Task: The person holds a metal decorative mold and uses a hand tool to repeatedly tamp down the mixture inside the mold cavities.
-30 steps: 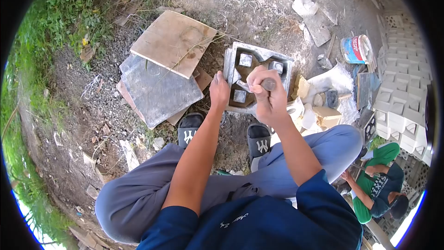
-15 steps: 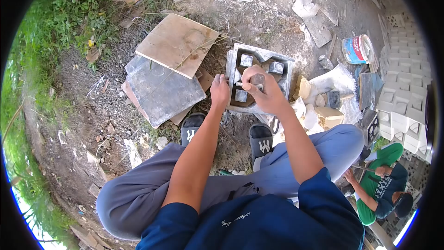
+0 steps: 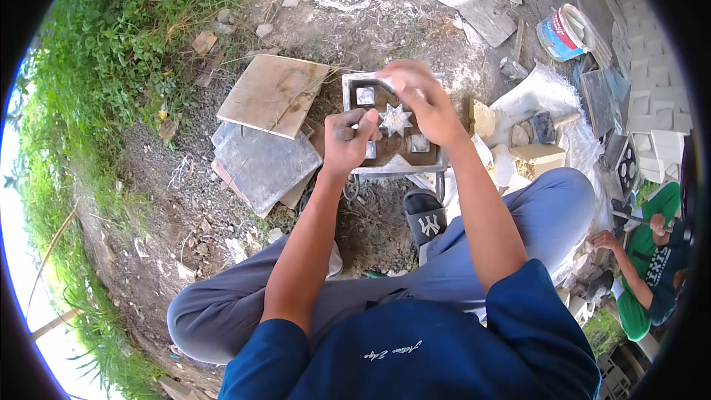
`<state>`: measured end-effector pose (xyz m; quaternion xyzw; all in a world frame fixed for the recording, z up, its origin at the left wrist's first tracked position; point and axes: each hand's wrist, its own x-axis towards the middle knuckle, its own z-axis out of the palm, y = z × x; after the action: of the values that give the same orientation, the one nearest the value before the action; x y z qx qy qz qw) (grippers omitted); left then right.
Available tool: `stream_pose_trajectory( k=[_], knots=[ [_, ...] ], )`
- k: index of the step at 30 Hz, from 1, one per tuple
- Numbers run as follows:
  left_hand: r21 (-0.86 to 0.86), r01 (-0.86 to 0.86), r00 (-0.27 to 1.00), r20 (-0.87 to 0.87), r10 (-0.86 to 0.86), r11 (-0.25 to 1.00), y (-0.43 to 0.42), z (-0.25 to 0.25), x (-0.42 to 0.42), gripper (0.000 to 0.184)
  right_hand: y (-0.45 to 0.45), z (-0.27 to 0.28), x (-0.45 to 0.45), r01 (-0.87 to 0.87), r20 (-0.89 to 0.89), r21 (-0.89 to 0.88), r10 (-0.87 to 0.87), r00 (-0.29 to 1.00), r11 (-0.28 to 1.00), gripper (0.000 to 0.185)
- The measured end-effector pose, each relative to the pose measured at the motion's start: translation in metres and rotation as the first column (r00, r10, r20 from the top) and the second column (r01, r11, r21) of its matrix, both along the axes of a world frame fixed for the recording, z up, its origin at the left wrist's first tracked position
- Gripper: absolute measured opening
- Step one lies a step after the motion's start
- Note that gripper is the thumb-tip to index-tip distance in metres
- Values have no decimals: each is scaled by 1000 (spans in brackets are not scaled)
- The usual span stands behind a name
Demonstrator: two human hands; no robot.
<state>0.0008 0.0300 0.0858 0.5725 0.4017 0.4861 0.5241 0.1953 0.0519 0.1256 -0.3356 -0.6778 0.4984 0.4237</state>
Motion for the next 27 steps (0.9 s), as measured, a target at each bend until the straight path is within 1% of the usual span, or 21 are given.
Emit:
stream_pose_trajectory(
  k=[1, 2, 3, 4, 5, 6, 7, 8, 9, 10, 12, 13, 14, 16, 17, 20, 21, 23, 24, 25, 27],
  knots=[
    [-56, -23, 1000, 12, 24, 998, -2, 14, 1, 50, 0, -19, 7, 364, 225, 65, -369, 902, 929, 48],
    [-55, -19, 1000, 6, 19, 998, 0, 11, 3, 50, -2, -40, 14, 652, 400, 202, -669, 626, 731, 53],
    [-105, -69, 979, 186, 88, 992, 2, 5, 5, 52, -8, -65, 20, 655, 397, 199, -671, 626, 729, 53],
    [-164, -109, 921, 355, 161, 980, 4, 1, 8, 54, -16, -95, 27, 732, 595, 248, -696, 401, 634, 60],
    [-156, -179, 925, 310, 220, 971, 2, 9, 14, 56, -23, -121, 33, 781, 745, 321, -652, 142, 536, 67],
    [-159, -172, 929, 302, 214, 972, 2, 18, 18, 56, -29, -143, 37, 788, 747, 313, -650, 142, 531, 67],
    [-139, -205, 934, 269, 236, 969, 2, 26, 20, 56, -36, -159, 38, 868, 746, 95, -612, 263, 488, 69],
    [-116, -236, 937, 236, 258, 965, 1, 34, 22, 55, -42, -174, 39, 896, 714, -131, -586, 382, 424, 71],
    [-128, -218, 936, 253, 244, 968, -1, 43, 25, 55, -42, -160, 36, 893, 692, -192, -589, 417, 407, 77],
    [-131, -210, 940, 244, 237, 969, 0, 38, 27, 55, -42, -149, 36, 895, 692, -201, -590, 417, 397, 77],
    [-67, -232, 950, 199, 241, 970, -2, 17, 29, 55, -43, -134, 35, 864, 736, -96, -550, 396, 494, 72],
    [-19, -254, 956, 149, 254, 967, -2, 2, 32, 56, -44, -135, 34, 867, 734, -103, -551, 397, 487, 72],
    [-17, -248, 958, 144, 247, 969, -6, -11, 30, 56, -45, -136, 34, 863, 727, -98, -557, 402, 496, 70],
    [-107, -315, 925, 189, 330, 943, -6, 0, 36, 57, -38, -135, 37, 868, 712, -84, -580, 396, 489, 69],
    [-51, -329, 925, 183, 333, 943, -6, 5, 34, 56, -39, -136, 37, 866, 728, -88, -562, 393, 492, 68],
    [-33, -306, 928, 212, 306, 951, -5, 18, 30, 55, -42, -133, 37, 861, 746, -117, -528, 405, 495, 67],
    [-37, -308, 931, 195, 309, 951, -8, 0, 29, 55, -41, -131, 38, 859, 742, -130, -526, 415, 495, 67],
    [-50, -325, 926, 185, 328, 945, -13, -13, 31, 55, -42, -127, 37, 858, 752, -157, -504, 425, 488, 66],
    [-63, -340, 922, 176, 345, 939, -10, -7, 37, 55, -39, -125, 38, 858, 762, -183, -482, 433, 480, 66],
    [-58, -320, 926, 193, 325, 946, -11, 0, 36, 55, -39, -124, 38, 860, 764, -179, -483, 428, 478, 66],
    [-63, -338, 918, 197, 344, 939, -11, 13, 37, 55, -41, -125, 37, 875, 764, -163, -503, 404, 456, 67]
  ],
)
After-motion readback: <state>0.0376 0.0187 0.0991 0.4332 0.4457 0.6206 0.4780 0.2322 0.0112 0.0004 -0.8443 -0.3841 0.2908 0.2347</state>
